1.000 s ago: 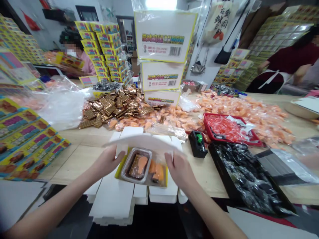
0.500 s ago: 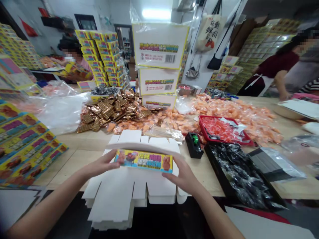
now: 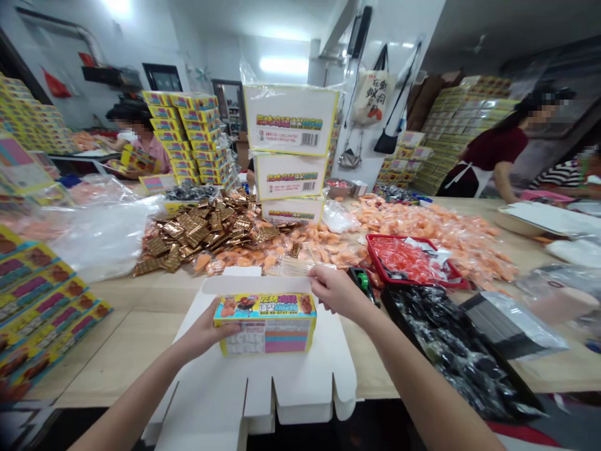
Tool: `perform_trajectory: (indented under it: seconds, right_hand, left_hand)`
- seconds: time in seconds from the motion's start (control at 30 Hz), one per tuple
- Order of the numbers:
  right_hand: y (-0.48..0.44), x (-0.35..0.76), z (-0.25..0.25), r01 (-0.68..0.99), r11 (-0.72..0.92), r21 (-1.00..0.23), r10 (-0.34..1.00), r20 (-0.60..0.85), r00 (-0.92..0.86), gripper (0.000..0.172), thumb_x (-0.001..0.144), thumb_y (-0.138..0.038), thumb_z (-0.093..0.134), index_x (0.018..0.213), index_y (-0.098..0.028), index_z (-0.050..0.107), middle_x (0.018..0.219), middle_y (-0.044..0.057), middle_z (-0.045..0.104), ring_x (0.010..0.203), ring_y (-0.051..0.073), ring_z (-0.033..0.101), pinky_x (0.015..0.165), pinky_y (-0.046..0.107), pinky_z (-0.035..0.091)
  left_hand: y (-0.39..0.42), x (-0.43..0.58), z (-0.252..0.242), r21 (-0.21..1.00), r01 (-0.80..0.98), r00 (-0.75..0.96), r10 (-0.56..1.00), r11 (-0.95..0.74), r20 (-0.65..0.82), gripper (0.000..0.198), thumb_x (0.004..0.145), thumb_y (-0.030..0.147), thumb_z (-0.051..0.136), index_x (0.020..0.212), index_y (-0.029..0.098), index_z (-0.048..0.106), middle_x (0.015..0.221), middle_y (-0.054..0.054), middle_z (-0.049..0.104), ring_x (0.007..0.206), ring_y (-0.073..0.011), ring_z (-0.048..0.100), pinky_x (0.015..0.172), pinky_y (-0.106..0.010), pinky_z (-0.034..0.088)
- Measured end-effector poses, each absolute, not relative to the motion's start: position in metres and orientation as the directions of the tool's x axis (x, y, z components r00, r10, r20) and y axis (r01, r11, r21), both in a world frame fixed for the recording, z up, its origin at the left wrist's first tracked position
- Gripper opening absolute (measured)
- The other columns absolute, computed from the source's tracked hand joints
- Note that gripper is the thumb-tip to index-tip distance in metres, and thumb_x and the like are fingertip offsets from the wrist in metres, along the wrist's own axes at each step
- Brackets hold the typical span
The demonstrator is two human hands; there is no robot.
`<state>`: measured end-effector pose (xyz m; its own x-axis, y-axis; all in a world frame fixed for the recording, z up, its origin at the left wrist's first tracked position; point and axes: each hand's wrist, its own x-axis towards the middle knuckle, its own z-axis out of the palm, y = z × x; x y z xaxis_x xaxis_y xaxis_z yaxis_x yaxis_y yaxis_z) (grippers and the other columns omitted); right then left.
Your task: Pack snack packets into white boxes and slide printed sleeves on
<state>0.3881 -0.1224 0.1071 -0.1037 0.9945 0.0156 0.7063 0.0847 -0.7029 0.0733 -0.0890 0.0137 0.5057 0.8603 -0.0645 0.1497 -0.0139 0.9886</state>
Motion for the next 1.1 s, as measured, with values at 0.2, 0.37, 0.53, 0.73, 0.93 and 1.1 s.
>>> perform_trajectory:
  seconds: [0.2, 0.37, 0.53, 0.73, 0.93, 1.1]
  right_hand:
    - [-0.144, 0.39, 0.083, 0.823, 0.397, -0.406, 0.882, 0.418, -0.219, 0.023, 0.093, -0.031, 0.042, 0.095, -0.02, 0.062, 0.081, 0.003, 0.069, 0.068, 0.015, 0.065, 0.064, 0.025, 0.049]
    - [-0.161, 0.379, 0.056, 0.883, 0.411, -0.228, 0.794, 0.564, -0.224, 0.024, 0.094, -0.03, 0.041, 0.096, -0.02, 0.063, 0.076, 0.005, 0.068, 0.068, 0.017, 0.065, 0.065, 0.029, 0.051]
    - [-0.183, 0.366, 0.019, 0.903, 0.418, -0.101, 0.652, 0.726, -0.22, 0.045, 0.091, -0.03, 0.053, 0.133, -0.019, 0.044, 0.095, 0.01, 0.069, 0.081, 0.024, 0.066, 0.067, 0.037, 0.055]
    - [-0.183, 0.365, 0.015, 0.911, 0.381, -0.158, 0.731, 0.654, -0.192, 0.048, 0.092, -0.034, 0.053, 0.136, -0.021, 0.041, 0.104, 0.011, 0.07, 0.078, 0.024, 0.069, 0.069, 0.038, 0.057]
    - [-0.178, 0.362, 0.016, 0.918, 0.389, -0.081, 0.689, 0.686, -0.232, 0.046, 0.094, -0.036, 0.052, 0.135, -0.017, 0.04, 0.097, 0.012, 0.07, 0.073, 0.023, 0.068, 0.064, 0.036, 0.057]
    - [-0.185, 0.362, 0.012, 0.88, 0.395, -0.265, 0.721, 0.683, -0.118, 0.042, 0.089, -0.037, 0.058, 0.128, -0.021, 0.049, 0.101, 0.011, 0.068, 0.084, 0.025, 0.068, 0.073, 0.039, 0.057]
  left_hand:
    - [-0.096, 0.076, 0.018, 0.991, 0.132, 0.493, 0.867, 0.011, -0.075, 0.056, 0.074, 0.046, 0.072, 0.115, 0.02, 0.045, 0.122, -0.011, 0.063, 0.108, -0.0277, 0.063, 0.087, -0.041, 0.055]
    - [-0.104, 0.083, 0.015, 0.992, 0.125, 0.434, 0.899, -0.002, -0.053, 0.073, 0.073, 0.055, 0.071, 0.128, 0.023, 0.036, 0.121, -0.01, 0.061, 0.107, -0.0277, 0.064, 0.087, -0.042, 0.055]
    - [-0.103, 0.062, 0.026, 0.881, 0.172, 0.333, 0.868, -0.44, 0.368, 0.082, 0.087, 0.06, 0.051, 0.148, 0.033, 0.002, 0.145, -0.014, 0.035, 0.123, -0.0262, 0.053, 0.093, -0.043, 0.052]
    - [-0.08, 0.051, 0.099, 0.403, 0.672, 0.591, 0.778, -0.621, 0.214, 0.03, 0.095, 0.035, 0.039, 0.093, 0.023, 0.067, 0.09, -0.006, 0.066, 0.088, -0.0217, 0.062, 0.082, -0.036, 0.049]
    - [-0.078, 0.069, 0.118, 0.494, 0.722, 0.567, 0.823, -0.484, -0.022, 0.034, 0.089, 0.027, 0.042, 0.113, 0.021, 0.065, 0.099, -0.007, 0.07, 0.086, -0.0226, 0.065, 0.075, -0.032, 0.051]
    - [-0.11, 0.061, 0.083, 0.402, 0.71, 0.593, 0.799, -0.577, 0.098, 0.061, 0.092, 0.035, 0.052, 0.149, 0.028, 0.031, 0.123, -0.013, 0.056, 0.111, -0.0284, 0.056, 0.093, -0.043, 0.048]
